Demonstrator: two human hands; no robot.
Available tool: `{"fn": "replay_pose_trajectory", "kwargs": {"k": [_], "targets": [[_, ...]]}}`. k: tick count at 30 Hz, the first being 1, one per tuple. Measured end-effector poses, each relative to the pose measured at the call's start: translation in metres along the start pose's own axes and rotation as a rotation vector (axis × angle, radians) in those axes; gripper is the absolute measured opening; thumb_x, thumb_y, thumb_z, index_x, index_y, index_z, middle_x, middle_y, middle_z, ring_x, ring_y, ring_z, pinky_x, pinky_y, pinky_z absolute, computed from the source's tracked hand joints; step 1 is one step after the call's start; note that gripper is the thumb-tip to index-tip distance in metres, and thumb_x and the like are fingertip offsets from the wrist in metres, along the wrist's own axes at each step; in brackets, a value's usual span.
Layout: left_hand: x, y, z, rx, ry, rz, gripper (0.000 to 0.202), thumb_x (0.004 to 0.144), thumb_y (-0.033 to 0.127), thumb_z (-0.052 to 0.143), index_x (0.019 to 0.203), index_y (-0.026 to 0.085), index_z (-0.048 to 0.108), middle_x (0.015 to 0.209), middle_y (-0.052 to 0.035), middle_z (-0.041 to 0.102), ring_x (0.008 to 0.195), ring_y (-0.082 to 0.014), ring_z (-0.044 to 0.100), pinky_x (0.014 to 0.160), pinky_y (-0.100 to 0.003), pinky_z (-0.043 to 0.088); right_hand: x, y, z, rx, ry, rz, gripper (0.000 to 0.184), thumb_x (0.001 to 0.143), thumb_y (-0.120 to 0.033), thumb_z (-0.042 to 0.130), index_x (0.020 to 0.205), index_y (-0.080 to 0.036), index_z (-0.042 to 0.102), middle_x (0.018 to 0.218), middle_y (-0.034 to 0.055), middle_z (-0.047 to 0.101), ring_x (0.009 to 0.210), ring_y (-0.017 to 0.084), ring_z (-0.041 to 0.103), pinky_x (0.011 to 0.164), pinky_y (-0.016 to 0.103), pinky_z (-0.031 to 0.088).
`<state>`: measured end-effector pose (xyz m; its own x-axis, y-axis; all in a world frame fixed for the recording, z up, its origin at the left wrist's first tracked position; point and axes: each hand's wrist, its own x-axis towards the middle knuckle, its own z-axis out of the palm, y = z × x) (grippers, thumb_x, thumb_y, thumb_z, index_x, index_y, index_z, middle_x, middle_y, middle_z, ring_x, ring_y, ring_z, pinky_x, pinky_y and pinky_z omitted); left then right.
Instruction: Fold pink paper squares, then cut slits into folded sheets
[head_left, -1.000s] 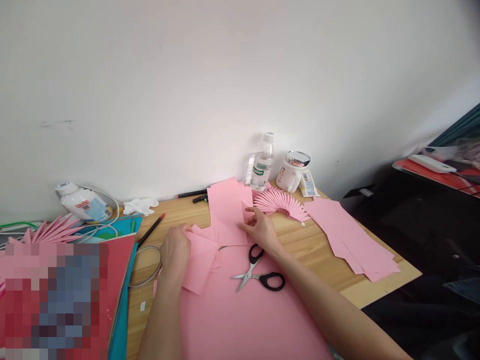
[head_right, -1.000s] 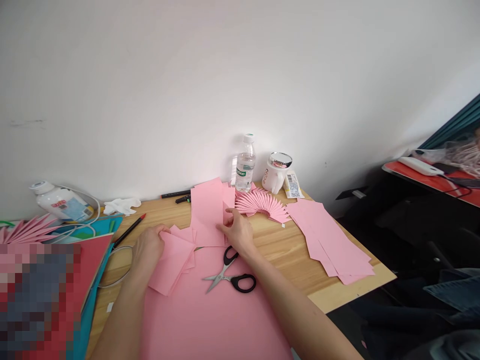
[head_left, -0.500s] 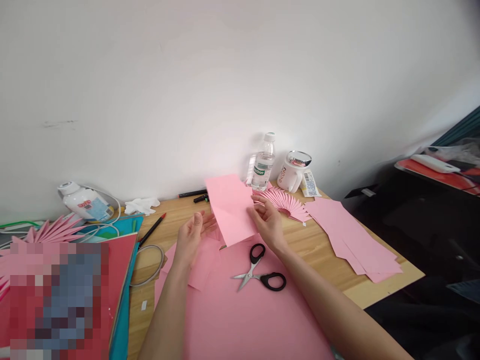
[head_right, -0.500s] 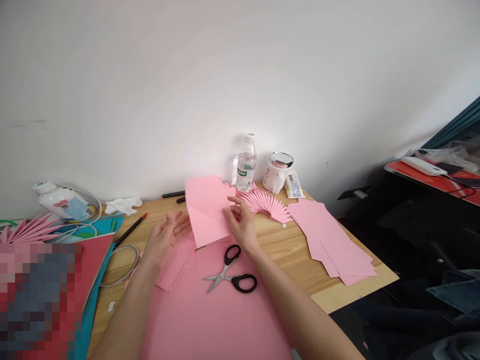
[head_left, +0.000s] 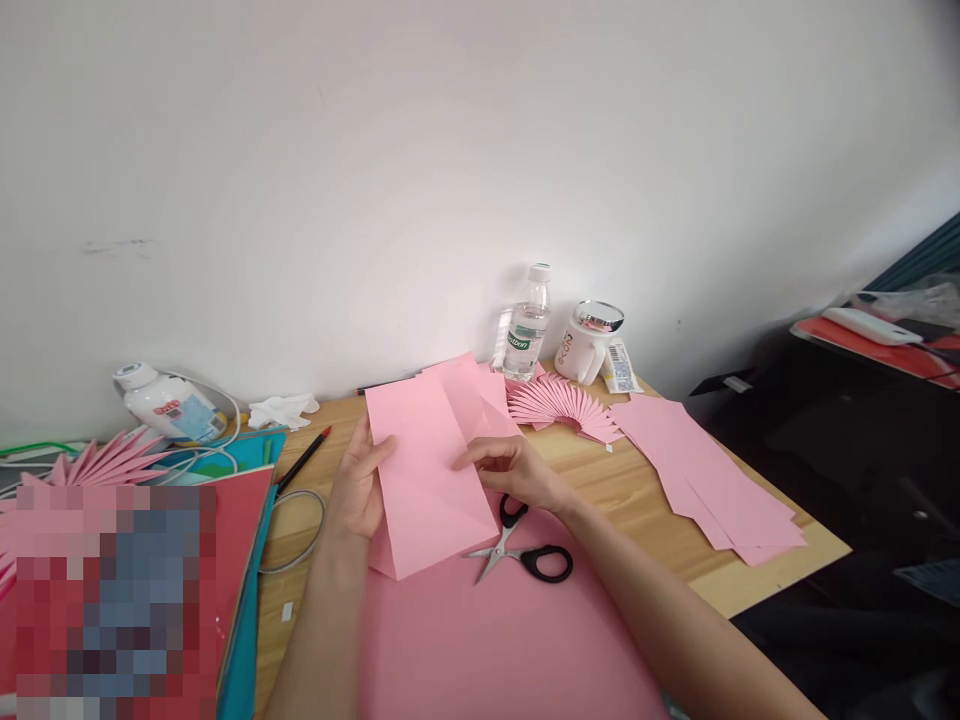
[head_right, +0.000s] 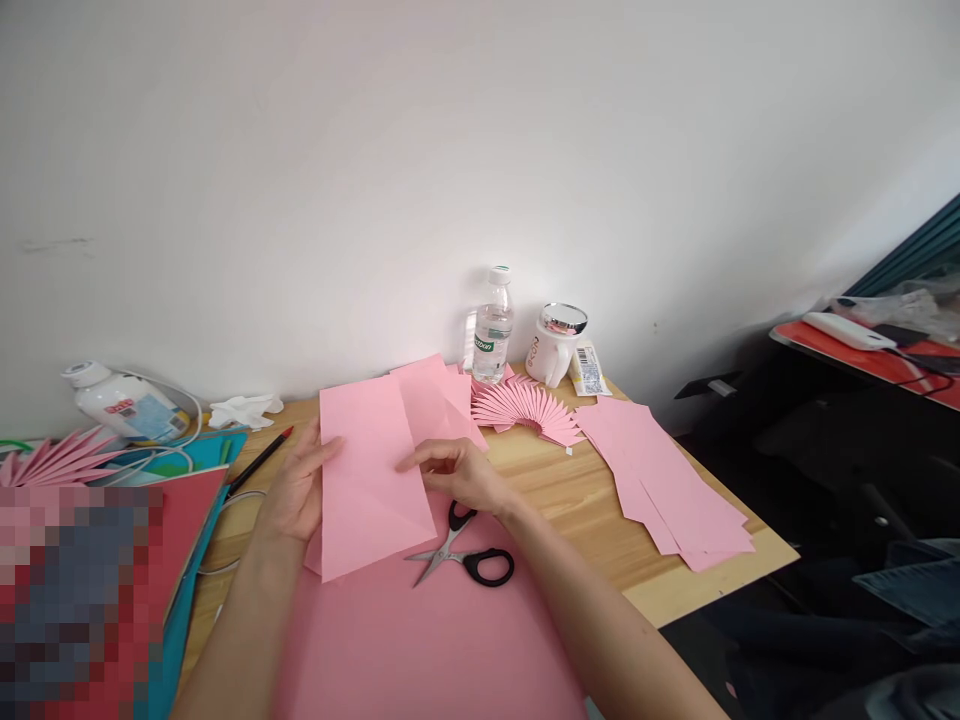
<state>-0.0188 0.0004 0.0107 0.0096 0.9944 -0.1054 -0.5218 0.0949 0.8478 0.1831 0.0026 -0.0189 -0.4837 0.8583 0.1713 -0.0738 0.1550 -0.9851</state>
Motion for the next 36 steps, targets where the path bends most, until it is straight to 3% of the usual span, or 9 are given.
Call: {"fn": "replay_pose_trajectory", "kwargs": {"k": [3, 6, 13, 17, 21, 25, 28, 31, 36], "targets": [[-0.001, 0.001, 0.0, -0.011, -0.042, -0.099, 0.068, 0.061, 0.008, 0.063, 0.125, 0.023, 0.045, 0.112, -0.0072, 0.064, 0.09, -0.024, 0.064, 0.077, -0.037, 0.051, 0.002, 0.001, 0.002, -0.073, -0.012, -0.082, 0.024, 0.071, -0.023, 0.066, 0.094, -0.023, 0.07, 0.103, 0.004, 0.057, 0.089, 0.016, 0.058, 0.068, 0.024, 0.05], [0.0, 0.0, -0.003, -0.019, -0.106, -0.181, 0.074, 0.057, 0.001, 0.058, 0.127, 0.022, 0.044, 0.114, -0.0068, 0.063, 0.091, -0.0238, 0.064, 0.078, -0.037, 0.051, 0.003, 0.001, 0.003, -0.074, -0.014, -0.171, 0.018, 0.072, -0.025, 0.067, 0.089, -0.024, 0.072, 0.113, 0.0052, 0.052, 0.102, 0.02, 0.054, 0.08, 0.029, 0.048], [0.004, -0.005, -0.006, -0.035, -0.116, -0.146, 0.066, 0.056, 0.002, 0.062, 0.119, 0.02, 0.052, 0.106, -0.0057, 0.066, 0.093, -0.0234, 0.063, 0.081, -0.036, 0.049, 0.005, 0.001, 0.005, -0.021, 0.138, -0.185, 0.011, 0.07, -0.03, 0.07, 0.065, -0.02, 0.069, 0.096, 0.0039, 0.059, 0.093, 0.019, 0.056, 0.081, 0.03, 0.044], [0.0, -0.01, 0.003, -0.048, -0.164, -0.137, 0.036, 0.069, 0.025, 0.067, 0.103, 0.015, 0.062, 0.1, -0.0095, 0.068, 0.1, -0.0264, 0.06, 0.085, -0.036, 0.047, 0.007, 0.005, 0.004, 0.027, 0.405, -0.11, 0.024, 0.071, -0.032, 0.068, 0.056, -0.017, 0.056, 0.07, -0.0003, 0.056, 0.067, 0.012, 0.053, 0.065, 0.026, 0.042], [-0.002, -0.012, 0.007, -0.034, -0.263, -0.109, 0.066, 0.067, 0.063, 0.055, 0.11, 0.014, 0.06, 0.11, -0.0155, 0.064, 0.111, -0.03, 0.053, 0.091, -0.042, 0.042, 0.009, 0.01, 0.0, 0.078, 0.486, -0.056, 0.024, 0.066, -0.034, 0.072, 0.067, -0.016, 0.056, 0.063, -0.0026, 0.052, 0.058, 0.009, 0.048, 0.056, 0.023, 0.039], [0.001, -0.016, 0.003, 0.139, -0.084, -0.001, 0.056, 0.056, 0.04, 0.076, 0.103, 0.011, 0.062, 0.1, -0.0142, 0.068, 0.098, -0.0273, 0.06, 0.086, -0.039, 0.045, 0.01, 0.008, 0.001, 0.059, 0.449, -0.064, 0.026, 0.065, -0.035, 0.072, 0.071, -0.017, 0.055, 0.068, -0.0007, 0.057, 0.06, 0.01, 0.051, 0.057, 0.023, 0.041], [0.002, -0.02, 0.002, 0.207, 0.018, 0.001, 0.044, 0.056, 0.031, 0.078, 0.092, 0.01, 0.065, 0.09, -0.0105, 0.07, 0.084, -0.0232, 0.064, 0.076, -0.035, 0.049, 0.009, 0.005, 0.003, 0.069, 0.428, -0.032, 0.032, 0.066, -0.033, 0.071, 0.088, -0.019, 0.053, 0.068, -0.0016, 0.059, 0.061, 0.011, 0.054, 0.057, 0.023, 0.043], [0.002, -0.026, 0.005, 0.208, 0.025, 0.019, 0.039, 0.058, 0.033, 0.076, 0.088, 0.01, 0.067, 0.085, -0.0092, 0.07, 0.078, -0.0213, 0.064, 0.07, -0.032, 0.049, 0.008, 0.003, 0.005, 0.07, 0.4, -0.013, 0.039, 0.068, -0.035, 0.069, 0.099, -0.02, 0.052, 0.074, 0.0004, 0.062, 0.068, 0.014, 0.058, 0.062, 0.026, 0.046], [-0.001, -0.027, 0.008, 0.28, -0.075, -0.003, 0.038, 0.062, 0.03, 0.073, 0.096, 0.013, 0.067, 0.088, -0.0085, 0.07, 0.08, -0.0206, 0.064, 0.071, -0.031, 0.049, 0.007, 0.001, 0.004, 0.079, 0.392, -0.005, 0.037, 0.066, -0.037, 0.07, 0.095, -0.017, 0.06, 0.091, 0.0051, 0.065, 0.08, 0.018, 0.06, 0.067, 0.029, 0.049]]}}
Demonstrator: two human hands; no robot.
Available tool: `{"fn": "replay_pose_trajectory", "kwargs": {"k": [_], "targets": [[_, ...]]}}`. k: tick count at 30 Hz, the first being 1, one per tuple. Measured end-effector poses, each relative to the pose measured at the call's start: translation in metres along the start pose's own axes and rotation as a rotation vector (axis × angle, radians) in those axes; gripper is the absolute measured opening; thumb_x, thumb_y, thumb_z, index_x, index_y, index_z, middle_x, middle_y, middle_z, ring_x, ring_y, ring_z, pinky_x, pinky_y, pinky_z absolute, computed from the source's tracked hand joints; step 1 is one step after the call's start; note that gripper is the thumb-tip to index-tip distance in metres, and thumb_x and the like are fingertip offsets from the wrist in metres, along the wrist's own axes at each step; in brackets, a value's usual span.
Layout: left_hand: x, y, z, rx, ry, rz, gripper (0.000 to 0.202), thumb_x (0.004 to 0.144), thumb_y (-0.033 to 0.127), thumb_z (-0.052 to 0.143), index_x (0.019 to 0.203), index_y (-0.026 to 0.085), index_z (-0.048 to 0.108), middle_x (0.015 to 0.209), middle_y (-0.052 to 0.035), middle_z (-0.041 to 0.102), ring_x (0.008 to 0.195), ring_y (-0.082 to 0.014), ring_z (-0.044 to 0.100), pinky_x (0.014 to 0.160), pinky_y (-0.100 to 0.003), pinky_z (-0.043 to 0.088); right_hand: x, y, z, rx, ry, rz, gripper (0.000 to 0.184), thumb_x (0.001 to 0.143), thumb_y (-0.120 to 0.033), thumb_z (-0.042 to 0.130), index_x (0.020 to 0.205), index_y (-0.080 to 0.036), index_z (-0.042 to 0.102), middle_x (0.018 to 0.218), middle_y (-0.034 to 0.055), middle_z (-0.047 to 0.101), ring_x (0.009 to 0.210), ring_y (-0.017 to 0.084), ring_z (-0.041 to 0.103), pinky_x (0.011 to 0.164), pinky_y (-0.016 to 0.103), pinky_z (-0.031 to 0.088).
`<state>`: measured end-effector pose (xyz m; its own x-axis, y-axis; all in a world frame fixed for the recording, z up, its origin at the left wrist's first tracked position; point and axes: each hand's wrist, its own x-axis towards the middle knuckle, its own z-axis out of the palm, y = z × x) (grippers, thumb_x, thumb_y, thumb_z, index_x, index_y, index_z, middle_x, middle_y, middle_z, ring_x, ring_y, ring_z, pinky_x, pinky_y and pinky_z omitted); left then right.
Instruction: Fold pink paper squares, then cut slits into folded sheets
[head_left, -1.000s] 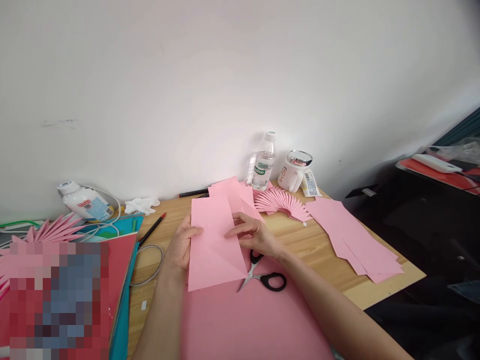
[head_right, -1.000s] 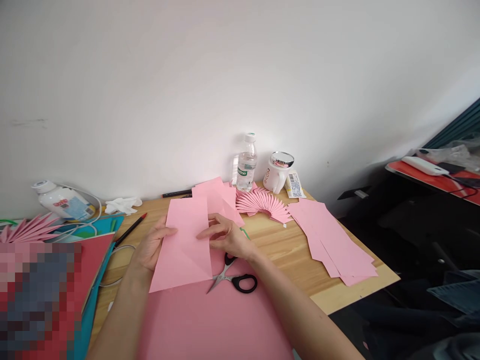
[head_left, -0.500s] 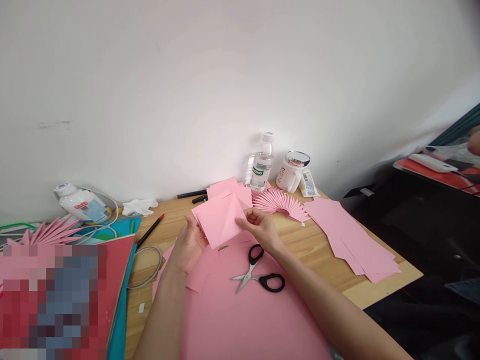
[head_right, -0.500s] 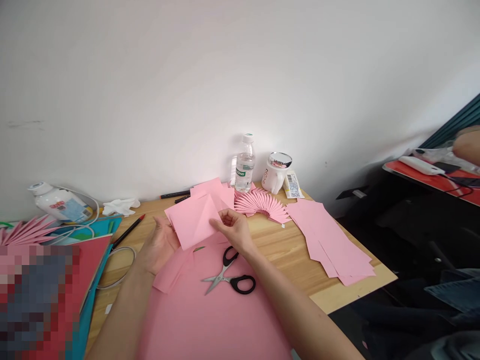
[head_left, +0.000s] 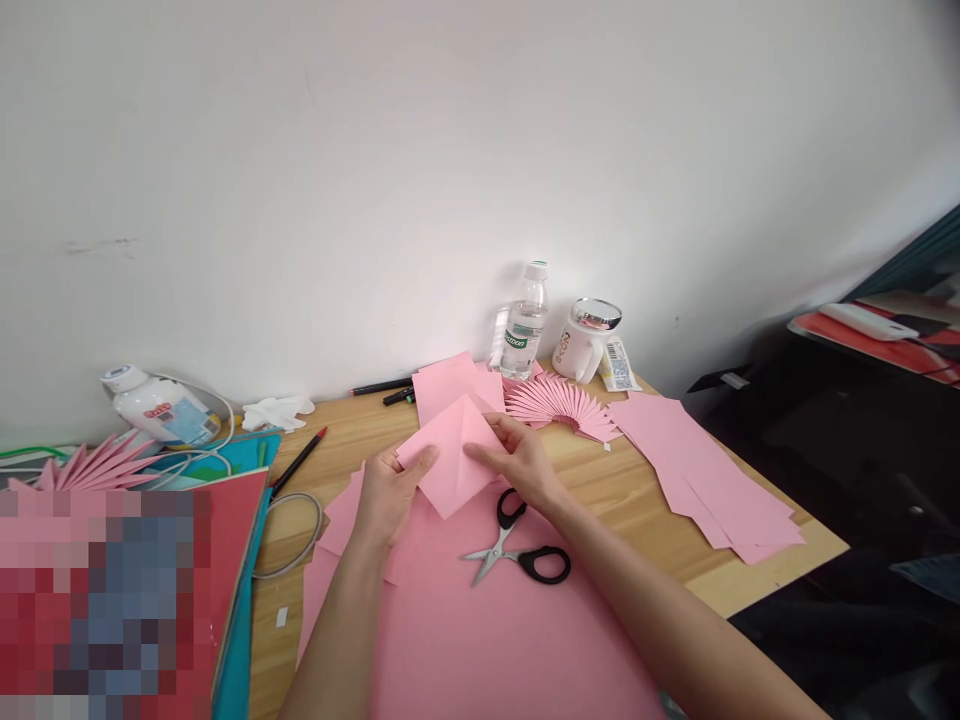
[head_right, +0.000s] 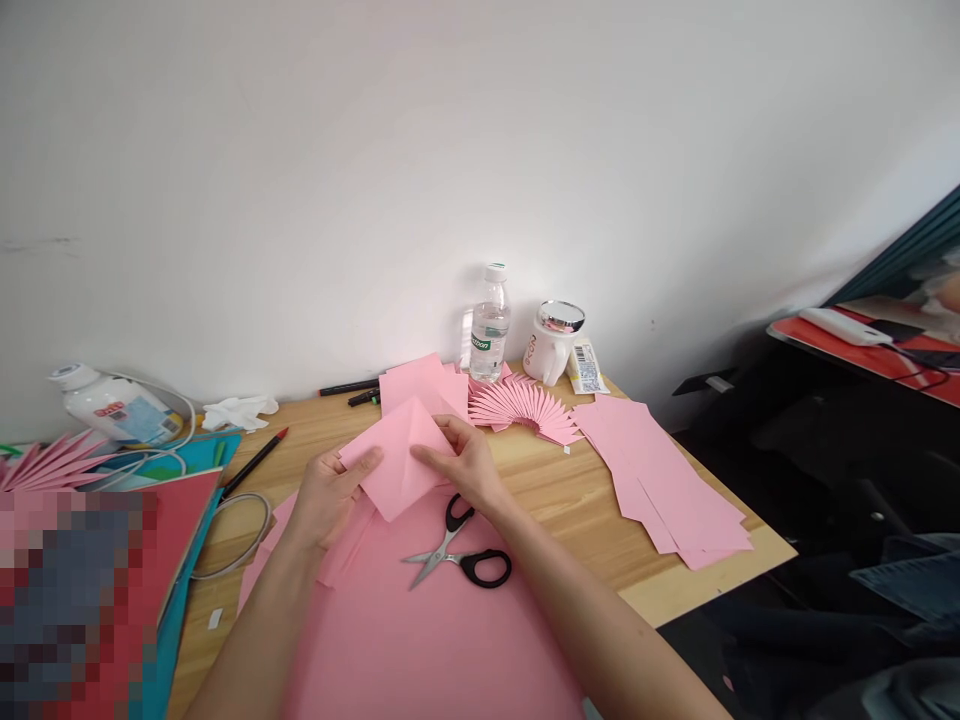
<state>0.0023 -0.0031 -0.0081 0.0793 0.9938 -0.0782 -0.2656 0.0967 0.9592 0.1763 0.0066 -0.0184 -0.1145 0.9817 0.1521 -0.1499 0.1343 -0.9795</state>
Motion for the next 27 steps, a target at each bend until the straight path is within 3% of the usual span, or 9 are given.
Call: {"fn": "replay_pose_trajectory", "kwargs": {"k": [4, 9, 15, 19, 23, 27], "targets": [[-0.004, 0.009, -0.004, 0.093, -0.081, -0.077, 0.039, 0.063, 0.031, 0.073, 0.099, 0.016, 0.067, 0.089, -0.0083, 0.071, 0.077, -0.0192, 0.065, 0.072, -0.03, 0.05, 0.0, -0.003, -0.005, -0.044, 0.007, 0.04, 0.031, 0.066, -0.035, 0.07, 0.091, -0.017, 0.065, 0.088, 0.0039, 0.066, 0.075, 0.018, 0.06, 0.064, 0.028, 0.049], [-0.005, 0.009, -0.004, 0.219, -0.124, -0.078, 0.034, 0.065, 0.036, 0.07, 0.092, 0.015, 0.069, 0.079, -0.0074, 0.071, 0.07, -0.0198, 0.064, 0.065, -0.029, 0.049, -0.002, -0.006, -0.006, -0.135, -0.123, 0.085, 0.033, 0.064, -0.035, 0.071, 0.093, -0.018, 0.068, 0.09, 0.0038, 0.067, 0.079, 0.02, 0.062, 0.066, 0.029, 0.049], [-0.002, 0.001, -0.004, 0.179, 0.032, -0.029, 0.032, 0.066, 0.041, 0.068, 0.083, 0.014, 0.068, 0.065, -0.004, 0.068, 0.058, -0.0159, 0.061, 0.057, -0.027, 0.048, -0.002, -0.007, -0.005, 0.002, 0.004, 0.148, 0.052, 0.062, -0.032, 0.074, 0.11, -0.019, 0.057, 0.078, 0.0015, 0.066, 0.068, 0.015, 0.061, 0.061, 0.026, 0.049], [-0.003, 0.002, -0.003, 0.193, 0.0, -0.028, 0.033, 0.068, 0.042, 0.067, 0.087, 0.014, 0.068, 0.069, -0.0048, 0.068, 0.06, -0.0158, 0.061, 0.059, -0.027, 0.048, 0.0, -0.004, -0.004, 0.141, 0.059, 0.19, 0.053, 0.059, -0.032, 0.075, 0.105, -0.018, 0.054, 0.075, 0.0014, 0.067, 0.062, 0.014, 0.061, 0.057, 0.026, 0.049], [-0.004, 0.006, -0.001, 0.227, -0.057, -0.051, 0.035, 0.067, 0.041, 0.067, 0.089, 0.014, 0.069, 0.075, -0.0073, 0.07, 0.064, -0.018, 0.063, 0.061, -0.028, 0.049, 0.0, -0.002, -0.004, 0.133, 0.129, 0.187, 0.046, 0.056, -0.033, 0.077, 0.093, -0.018, 0.056, 0.07, 0.0005, 0.066, 0.057, 0.014, 0.059, 0.053, 0.026, 0.048], [-0.005, 0.009, 0.0, 0.174, -0.038, -0.055, 0.039, 0.065, 0.04, 0.069, 0.096, 0.015, 0.068, 0.081, -0.009, 0.071, 0.068, -0.02, 0.065, 0.066, -0.032, 0.051, 0.0, -0.002, -0.004, 0.104, 0.119, 0.169, 0.044, 0.055, -0.032, 0.077, 0.091, -0.017, 0.057, 0.07, 0.0006, 0.065, 0.059, 0.014, 0.059, 0.053, 0.025, 0.048]]}}
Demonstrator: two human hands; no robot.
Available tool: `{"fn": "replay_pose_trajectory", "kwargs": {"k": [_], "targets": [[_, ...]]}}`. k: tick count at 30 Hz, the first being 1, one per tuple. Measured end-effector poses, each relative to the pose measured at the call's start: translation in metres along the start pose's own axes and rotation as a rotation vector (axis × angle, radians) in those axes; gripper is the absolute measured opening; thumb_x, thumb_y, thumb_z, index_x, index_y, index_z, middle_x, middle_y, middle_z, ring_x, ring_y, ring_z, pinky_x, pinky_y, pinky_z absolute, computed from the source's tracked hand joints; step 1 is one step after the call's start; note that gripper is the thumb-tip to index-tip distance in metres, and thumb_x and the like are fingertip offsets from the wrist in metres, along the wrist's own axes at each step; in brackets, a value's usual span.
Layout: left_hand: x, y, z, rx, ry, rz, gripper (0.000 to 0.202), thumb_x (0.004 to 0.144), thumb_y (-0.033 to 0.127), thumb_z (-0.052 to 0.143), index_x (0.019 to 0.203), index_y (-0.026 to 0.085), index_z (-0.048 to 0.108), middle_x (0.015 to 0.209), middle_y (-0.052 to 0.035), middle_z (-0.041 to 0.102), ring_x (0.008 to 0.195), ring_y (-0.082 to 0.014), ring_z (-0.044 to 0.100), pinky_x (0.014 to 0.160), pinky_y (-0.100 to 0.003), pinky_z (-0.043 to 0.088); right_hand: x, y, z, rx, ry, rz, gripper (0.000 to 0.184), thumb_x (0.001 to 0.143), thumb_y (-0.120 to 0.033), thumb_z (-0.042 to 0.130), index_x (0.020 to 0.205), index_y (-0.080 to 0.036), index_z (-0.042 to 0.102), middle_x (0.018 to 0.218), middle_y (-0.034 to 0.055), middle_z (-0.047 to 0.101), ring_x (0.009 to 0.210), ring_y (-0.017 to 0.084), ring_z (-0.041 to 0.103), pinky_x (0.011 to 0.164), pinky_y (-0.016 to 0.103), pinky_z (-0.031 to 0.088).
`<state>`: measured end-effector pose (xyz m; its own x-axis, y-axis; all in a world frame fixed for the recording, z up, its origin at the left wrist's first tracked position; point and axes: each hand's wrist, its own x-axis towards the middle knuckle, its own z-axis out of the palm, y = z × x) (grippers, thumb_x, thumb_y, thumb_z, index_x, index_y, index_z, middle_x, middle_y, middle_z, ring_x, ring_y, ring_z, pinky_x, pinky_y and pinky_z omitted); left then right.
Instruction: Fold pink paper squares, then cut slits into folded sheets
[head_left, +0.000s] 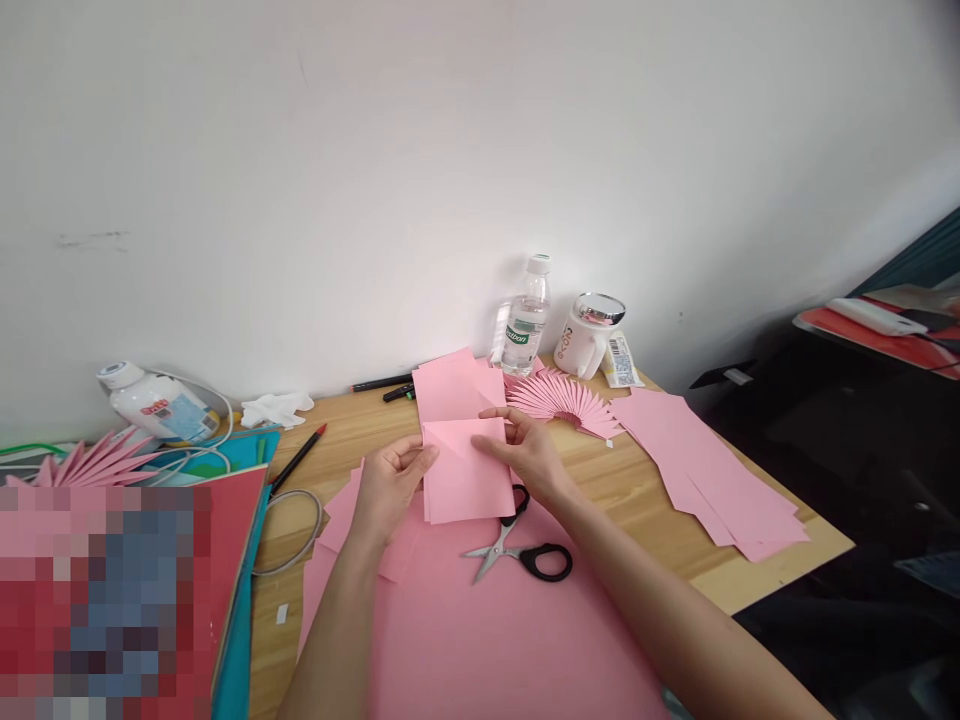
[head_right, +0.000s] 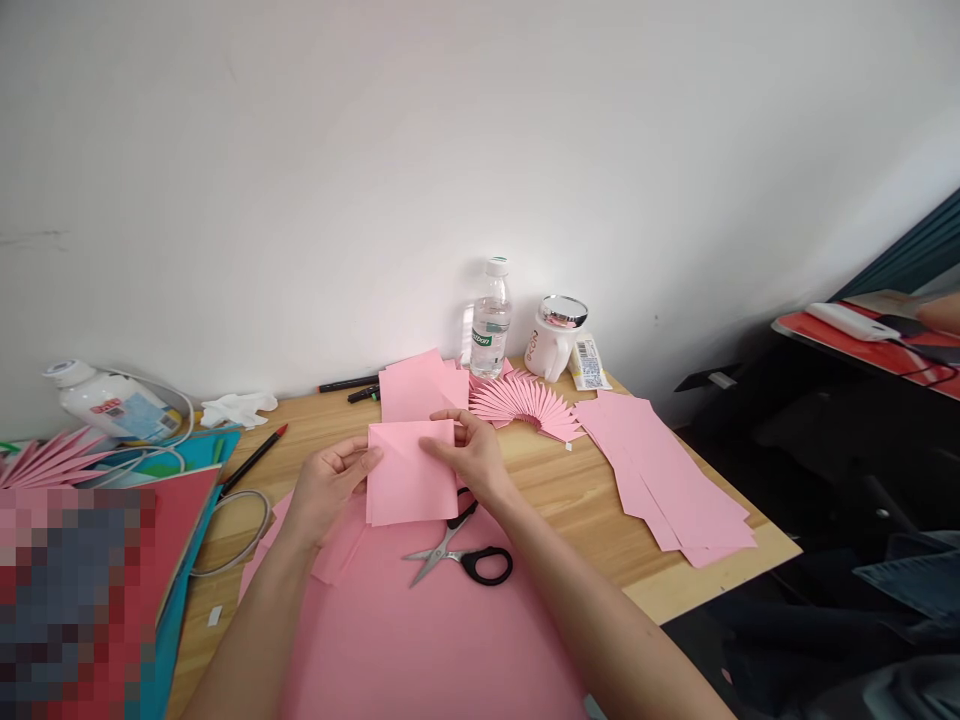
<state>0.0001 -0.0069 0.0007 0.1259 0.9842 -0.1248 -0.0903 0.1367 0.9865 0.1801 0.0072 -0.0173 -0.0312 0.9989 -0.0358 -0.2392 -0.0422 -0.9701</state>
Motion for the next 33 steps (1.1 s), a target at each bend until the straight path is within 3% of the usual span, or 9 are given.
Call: {"fn": "replay_pose_trajectory", "kwargs": {"k": [19, 28, 33], "targets": [[0.0013, -0.0023, -0.0006, 0.06, -0.016, -0.009, 0.032, 0.068, 0.043, 0.066, 0.078, 0.014, 0.068, 0.066, -0.0035, 0.066, 0.059, -0.0152, 0.06, 0.061, -0.028, 0.051, -0.0008, 0.0012, 0.0001, -0.046, 0.009, -0.007, 0.046, 0.056, -0.034, 0.076, 0.093, -0.017, 0.055, 0.072, 0.0019, 0.065, 0.059, 0.015, 0.059, 0.05, 0.025, 0.047], [0.0003, -0.0006, 0.0015, 0.077, -0.022, -0.014, 0.033, 0.068, 0.047, 0.063, 0.063, 0.014, 0.061, 0.057, -0.0001, 0.057, 0.053, -0.0114, 0.053, 0.056, -0.026, 0.048, -0.0022, -0.0003, 0.0003, -0.059, 0.013, -0.01, 0.045, 0.058, -0.033, 0.076, 0.095, -0.017, 0.054, 0.071, 0.0018, 0.064, 0.058, 0.013, 0.057, 0.048, 0.023, 0.045], [0.0007, -0.0018, 0.001, 0.083, -0.023, -0.019, 0.034, 0.069, 0.047, 0.061, 0.063, 0.014, 0.059, 0.059, 0.0001, 0.056, 0.053, -0.0112, 0.052, 0.055, -0.025, 0.048, -0.0027, -0.0017, 0.0012, -0.071, 0.014, -0.01, 0.047, 0.058, -0.035, 0.076, 0.095, -0.017, 0.054, 0.071, 0.0021, 0.064, 0.059, 0.015, 0.058, 0.048, 0.023, 0.046]]}}
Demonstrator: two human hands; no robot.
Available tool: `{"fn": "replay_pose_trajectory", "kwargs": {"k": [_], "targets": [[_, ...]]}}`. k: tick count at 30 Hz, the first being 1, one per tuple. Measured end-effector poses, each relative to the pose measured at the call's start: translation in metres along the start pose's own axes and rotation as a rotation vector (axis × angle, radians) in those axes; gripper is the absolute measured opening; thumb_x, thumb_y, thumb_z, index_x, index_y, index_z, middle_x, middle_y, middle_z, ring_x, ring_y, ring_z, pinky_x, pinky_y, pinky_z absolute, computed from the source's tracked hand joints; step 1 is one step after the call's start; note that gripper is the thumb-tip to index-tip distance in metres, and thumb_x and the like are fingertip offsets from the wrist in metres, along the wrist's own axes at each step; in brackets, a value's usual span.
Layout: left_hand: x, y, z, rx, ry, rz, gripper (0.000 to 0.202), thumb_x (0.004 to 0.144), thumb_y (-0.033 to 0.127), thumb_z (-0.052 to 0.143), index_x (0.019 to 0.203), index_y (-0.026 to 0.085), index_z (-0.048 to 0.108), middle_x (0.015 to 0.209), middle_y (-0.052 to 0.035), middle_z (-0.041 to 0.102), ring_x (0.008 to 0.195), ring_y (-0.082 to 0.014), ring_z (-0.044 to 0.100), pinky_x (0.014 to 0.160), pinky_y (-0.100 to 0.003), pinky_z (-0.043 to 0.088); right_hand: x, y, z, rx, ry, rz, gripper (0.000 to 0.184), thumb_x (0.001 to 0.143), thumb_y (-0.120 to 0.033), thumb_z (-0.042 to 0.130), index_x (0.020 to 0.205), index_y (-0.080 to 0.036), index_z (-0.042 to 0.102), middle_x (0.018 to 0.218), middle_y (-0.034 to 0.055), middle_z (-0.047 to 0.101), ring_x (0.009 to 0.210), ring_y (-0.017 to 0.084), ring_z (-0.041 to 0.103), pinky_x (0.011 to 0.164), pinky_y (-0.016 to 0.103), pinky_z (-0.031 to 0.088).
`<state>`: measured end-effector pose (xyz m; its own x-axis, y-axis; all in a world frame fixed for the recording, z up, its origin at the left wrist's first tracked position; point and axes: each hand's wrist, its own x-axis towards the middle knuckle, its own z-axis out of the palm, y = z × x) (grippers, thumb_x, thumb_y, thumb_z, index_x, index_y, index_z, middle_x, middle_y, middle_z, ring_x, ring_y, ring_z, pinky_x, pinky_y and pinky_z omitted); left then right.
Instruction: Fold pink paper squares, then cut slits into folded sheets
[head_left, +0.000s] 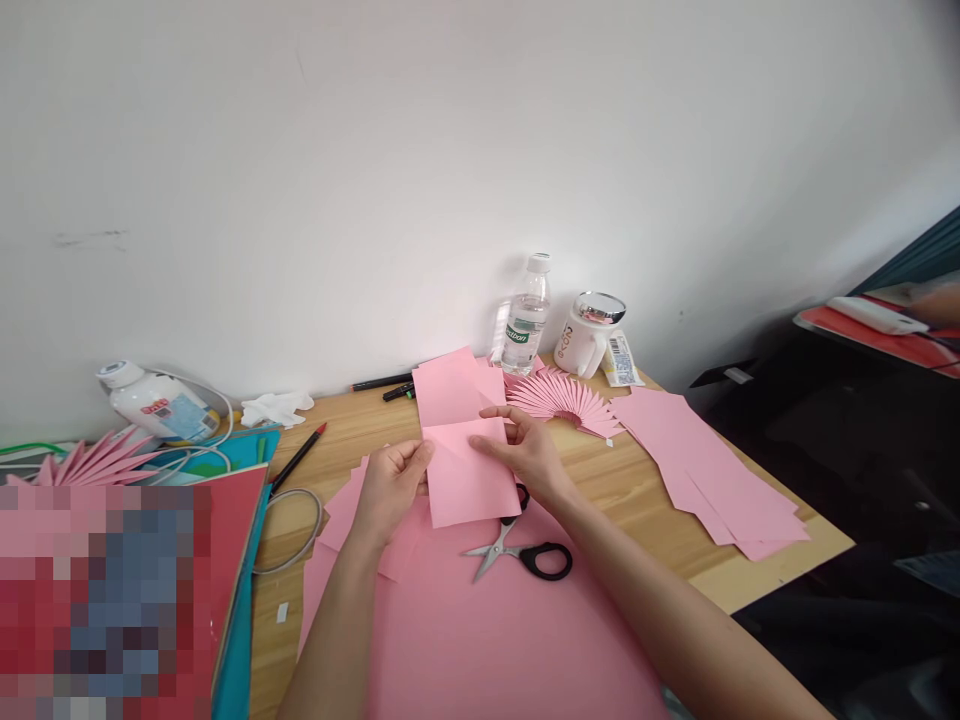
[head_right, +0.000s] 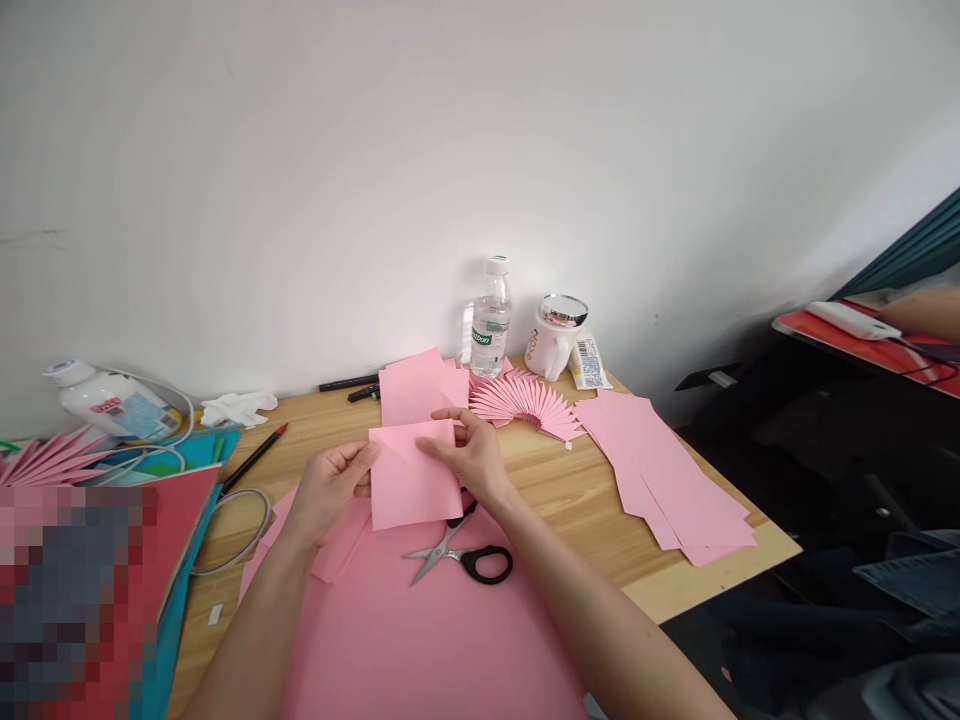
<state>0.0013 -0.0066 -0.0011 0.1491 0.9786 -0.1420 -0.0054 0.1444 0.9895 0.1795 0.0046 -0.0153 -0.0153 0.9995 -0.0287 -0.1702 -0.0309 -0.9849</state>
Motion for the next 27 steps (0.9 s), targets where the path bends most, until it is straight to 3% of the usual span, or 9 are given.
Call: {"fn": "replay_pose_trajectory", "kwargs": {"k": [6, 15, 24, 27], "targets": [[0.0019, -0.0038, -0.0007, 0.007, -0.006, 0.013, 0.036, 0.073, 0.047, 0.058, 0.059, 0.014, 0.052, 0.052, 0.0035, 0.048, 0.048, -0.0077, 0.046, 0.051, -0.021, 0.044, -0.0008, -0.0015, -0.0001, -0.016, 0.006, 0.008, 0.048, 0.057, -0.034, 0.076, 0.096, -0.018, 0.053, 0.07, 0.0005, 0.064, 0.059, 0.014, 0.059, 0.049, 0.023, 0.046], [0.001, -0.0034, 0.0006, 0.093, 0.032, 0.068, 0.034, 0.071, 0.048, 0.059, 0.069, 0.014, 0.063, 0.058, -0.0013, 0.061, 0.055, -0.0145, 0.057, 0.061, -0.03, 0.049, -0.001, -0.0009, -0.0005, -0.031, -0.025, 0.06, 0.054, 0.057, -0.036, 0.076, 0.103, -0.019, 0.053, 0.068, -0.0017, 0.062, 0.056, 0.014, 0.058, 0.045, 0.023, 0.045], [0.0, -0.0005, 0.0025, 0.041, 0.005, 0.067, 0.038, 0.071, 0.045, 0.06, 0.09, 0.013, 0.065, 0.074, -0.0065, 0.067, 0.062, -0.0169, 0.06, 0.061, -0.031, 0.051, 0.0002, 0.0007, -0.0003, -0.024, -0.01, 0.031, 0.043, 0.056, -0.033, 0.077, 0.09, -0.018, 0.055, 0.068, -0.0005, 0.062, 0.057, 0.014, 0.058, 0.047, 0.023, 0.045], [0.0, -0.0006, 0.0023, 0.034, 0.0, 0.071, 0.035, 0.072, 0.044, 0.06, 0.086, 0.012, 0.065, 0.069, -0.0044, 0.065, 0.06, -0.0154, 0.059, 0.06, -0.03, 0.051, -0.0008, -0.0013, 0.0002, -0.034, -0.014, 0.019, 0.039, 0.056, -0.032, 0.077, 0.086, -0.017, 0.057, 0.068, -0.0001, 0.062, 0.057, 0.014, 0.058, 0.047, 0.022, 0.045]]}}
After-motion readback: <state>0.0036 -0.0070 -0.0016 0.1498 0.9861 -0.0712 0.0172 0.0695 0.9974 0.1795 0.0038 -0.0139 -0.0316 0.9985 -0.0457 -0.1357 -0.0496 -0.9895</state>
